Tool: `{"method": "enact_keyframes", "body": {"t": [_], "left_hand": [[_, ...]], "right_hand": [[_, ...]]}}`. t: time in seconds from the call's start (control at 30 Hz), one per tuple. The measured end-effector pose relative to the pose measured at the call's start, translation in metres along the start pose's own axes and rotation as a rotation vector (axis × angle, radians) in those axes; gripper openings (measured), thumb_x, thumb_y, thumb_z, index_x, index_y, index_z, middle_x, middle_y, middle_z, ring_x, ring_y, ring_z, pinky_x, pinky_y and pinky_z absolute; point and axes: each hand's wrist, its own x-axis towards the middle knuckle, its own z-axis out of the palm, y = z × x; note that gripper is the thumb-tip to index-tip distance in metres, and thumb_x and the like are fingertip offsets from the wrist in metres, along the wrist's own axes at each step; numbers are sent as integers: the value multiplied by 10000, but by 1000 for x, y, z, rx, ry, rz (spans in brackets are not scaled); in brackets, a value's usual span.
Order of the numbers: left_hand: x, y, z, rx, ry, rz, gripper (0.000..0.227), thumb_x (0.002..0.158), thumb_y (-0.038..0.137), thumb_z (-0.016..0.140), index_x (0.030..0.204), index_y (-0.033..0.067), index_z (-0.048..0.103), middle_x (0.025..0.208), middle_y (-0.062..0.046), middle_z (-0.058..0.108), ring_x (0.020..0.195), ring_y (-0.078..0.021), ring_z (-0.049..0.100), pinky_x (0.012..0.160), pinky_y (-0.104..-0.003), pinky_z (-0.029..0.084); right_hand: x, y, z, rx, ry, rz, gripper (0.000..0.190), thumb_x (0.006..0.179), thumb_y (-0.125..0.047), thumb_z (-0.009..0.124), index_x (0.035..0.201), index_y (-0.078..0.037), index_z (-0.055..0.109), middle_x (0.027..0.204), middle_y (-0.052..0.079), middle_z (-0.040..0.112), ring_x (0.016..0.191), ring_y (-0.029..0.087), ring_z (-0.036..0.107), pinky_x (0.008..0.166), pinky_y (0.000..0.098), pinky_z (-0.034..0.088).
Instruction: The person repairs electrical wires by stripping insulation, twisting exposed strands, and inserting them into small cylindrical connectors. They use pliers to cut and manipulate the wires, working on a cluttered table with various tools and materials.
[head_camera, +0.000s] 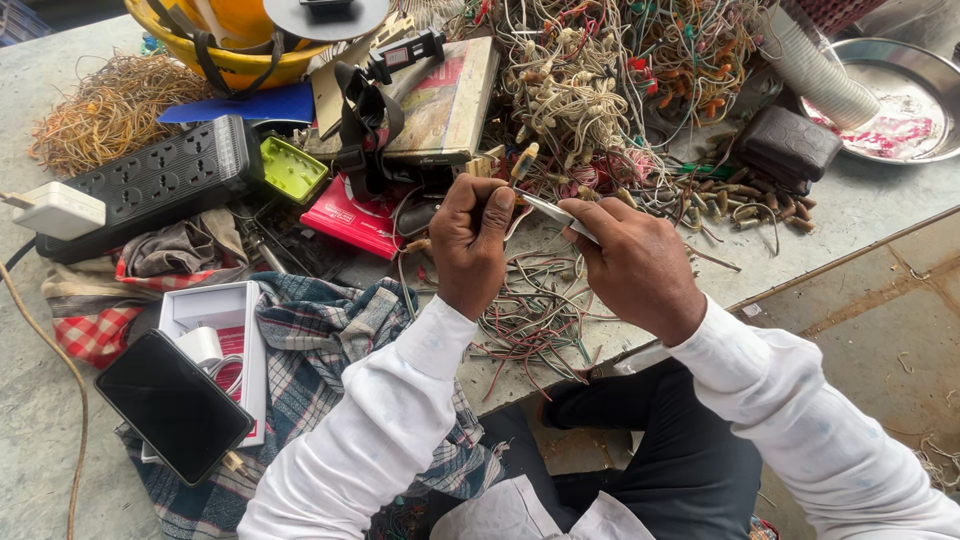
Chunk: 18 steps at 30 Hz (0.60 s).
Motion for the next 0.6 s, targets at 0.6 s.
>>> {"method": "enact_keyframes", "body": {"t": [0.6], "left_hand": [[-11,14,12,80,-199,66,97,1025,101,700,1025,10,666,925,-41,626,765,-91,599,656,-263,472]], "right_hand": [[-15,-21,13,74,233,62,358,951,-74,739,1292,-10,650,1178,166,625,915,342,699,748,458,552]]}}
